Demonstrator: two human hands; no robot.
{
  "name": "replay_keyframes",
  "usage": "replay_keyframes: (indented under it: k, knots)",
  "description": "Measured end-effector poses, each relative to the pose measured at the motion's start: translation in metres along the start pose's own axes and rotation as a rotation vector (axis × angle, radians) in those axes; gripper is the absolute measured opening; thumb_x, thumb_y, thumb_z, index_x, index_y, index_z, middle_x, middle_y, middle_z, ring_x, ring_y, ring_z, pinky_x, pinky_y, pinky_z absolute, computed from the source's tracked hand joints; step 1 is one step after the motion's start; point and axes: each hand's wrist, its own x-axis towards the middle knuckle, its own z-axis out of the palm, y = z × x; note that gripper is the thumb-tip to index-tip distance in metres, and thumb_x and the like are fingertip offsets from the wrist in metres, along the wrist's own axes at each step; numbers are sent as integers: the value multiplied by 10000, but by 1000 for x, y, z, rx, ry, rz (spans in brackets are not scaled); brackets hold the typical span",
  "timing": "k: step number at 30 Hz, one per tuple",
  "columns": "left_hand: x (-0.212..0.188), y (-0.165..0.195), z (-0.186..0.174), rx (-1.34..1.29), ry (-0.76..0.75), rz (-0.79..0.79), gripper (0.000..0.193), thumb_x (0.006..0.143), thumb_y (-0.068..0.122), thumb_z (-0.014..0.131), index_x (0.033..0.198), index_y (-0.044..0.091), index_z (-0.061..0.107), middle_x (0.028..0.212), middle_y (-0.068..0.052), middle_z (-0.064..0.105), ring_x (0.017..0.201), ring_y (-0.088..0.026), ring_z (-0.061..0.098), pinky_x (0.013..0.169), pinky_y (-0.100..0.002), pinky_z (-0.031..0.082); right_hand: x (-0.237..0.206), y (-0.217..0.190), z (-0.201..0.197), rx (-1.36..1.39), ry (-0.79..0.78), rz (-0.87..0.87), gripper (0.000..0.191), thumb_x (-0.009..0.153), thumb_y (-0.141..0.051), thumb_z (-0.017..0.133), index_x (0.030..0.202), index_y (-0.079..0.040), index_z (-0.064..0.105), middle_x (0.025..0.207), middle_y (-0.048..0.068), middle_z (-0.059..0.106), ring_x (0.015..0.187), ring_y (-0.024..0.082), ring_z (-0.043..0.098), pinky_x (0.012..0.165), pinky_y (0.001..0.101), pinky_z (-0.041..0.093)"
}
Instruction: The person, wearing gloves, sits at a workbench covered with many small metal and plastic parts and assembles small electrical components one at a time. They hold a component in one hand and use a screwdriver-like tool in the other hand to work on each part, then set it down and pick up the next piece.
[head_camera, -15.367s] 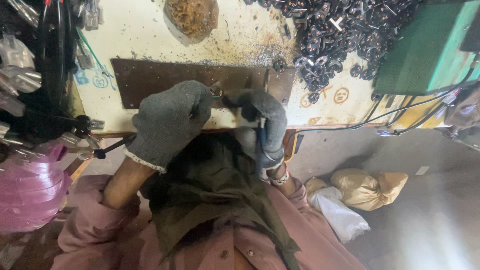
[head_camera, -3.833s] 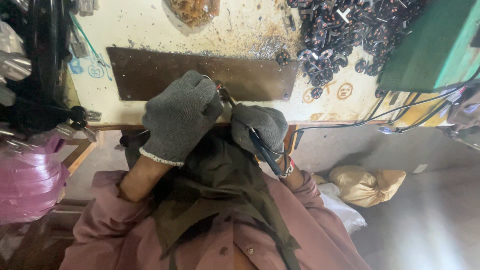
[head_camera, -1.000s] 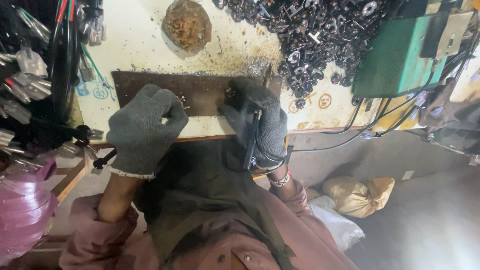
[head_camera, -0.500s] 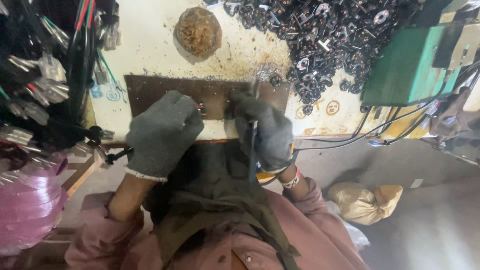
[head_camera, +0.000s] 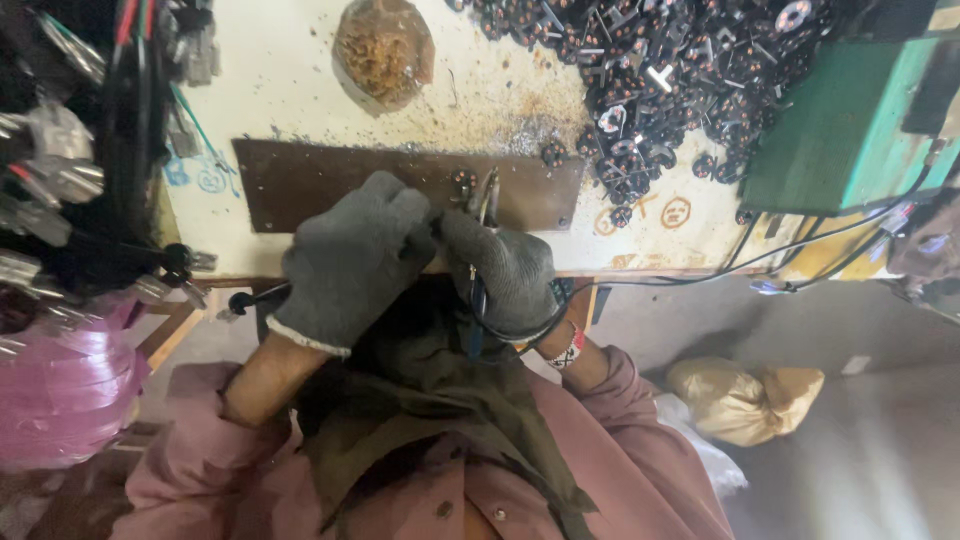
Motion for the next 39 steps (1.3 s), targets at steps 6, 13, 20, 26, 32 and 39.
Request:
replay_keyframes:
  k: [6, 13, 20, 26, 32, 39]
  knots:
    - [-45, 4, -30, 317, 120, -14, 420, 854, 217, 726, 1249, 97, 648, 994, -91, 654, 887, -305, 634, 785, -463, 501, -2, -11, 10, 419, 363, 225, 162, 953, -102, 601, 791, -100, 595, 877, 163, 719, 579, 260, 644, 537, 338, 489]
    - [68, 65, -99, 555, 319, 363, 644, 994, 612, 571, 1275, 36, 630, 937, -52, 589, 943, -248, 604, 726, -406, 496, 30, -46, -6, 530, 709, 469, 286, 1084, -250, 496, 946, -18, 592, 813, 104, 650, 694, 191, 636, 666, 307, 521]
    - [57, 104, -120, 451, 311, 604, 512, 796, 305, 637, 1212, 8, 617, 1051, -122, 616, 923, -254, 622, 752, -383, 557, 40, -86, -13, 107, 735, 406, 183, 1052, -165, 549, 946, -41, 632, 906, 108, 666, 835, 267, 652, 802, 377, 516]
    - [62, -76, -154, 532, 375, -279, 493, 805, 261, 649, 1246, 43, 622, 1087, -115, 634, 944, -258, 640, 762, -382, 562, 14, -26, 0, 299, 576, 262, 146, 1032, -151, 599, 1004, -17, 651, 958, 104, 675, 881, 250, 641, 812, 370, 508]
    - [46, -127, -120, 460, 283, -363, 487, 815, 216, 660, 1280, 77, 628, 1122, -108, 652, 964, -263, 658, 771, -382, 568, 14, -31, 0, 322, 411, 443, 207, 982, -202, 615, 1014, -43, 744, 806, 63, 684, 728, 214, 650, 666, 343, 498]
    - [35, -109, -133, 384, 379, -357, 498, 826, 165, 674, 1320, 118, 634, 1163, -100, 673, 987, -268, 679, 783, -381, 574, 5, -14, 13, 180, 522, 242, 182, 1055, -192, 638, 1079, -20, 693, 969, 126, 701, 926, 295, 691, 866, 397, 534]
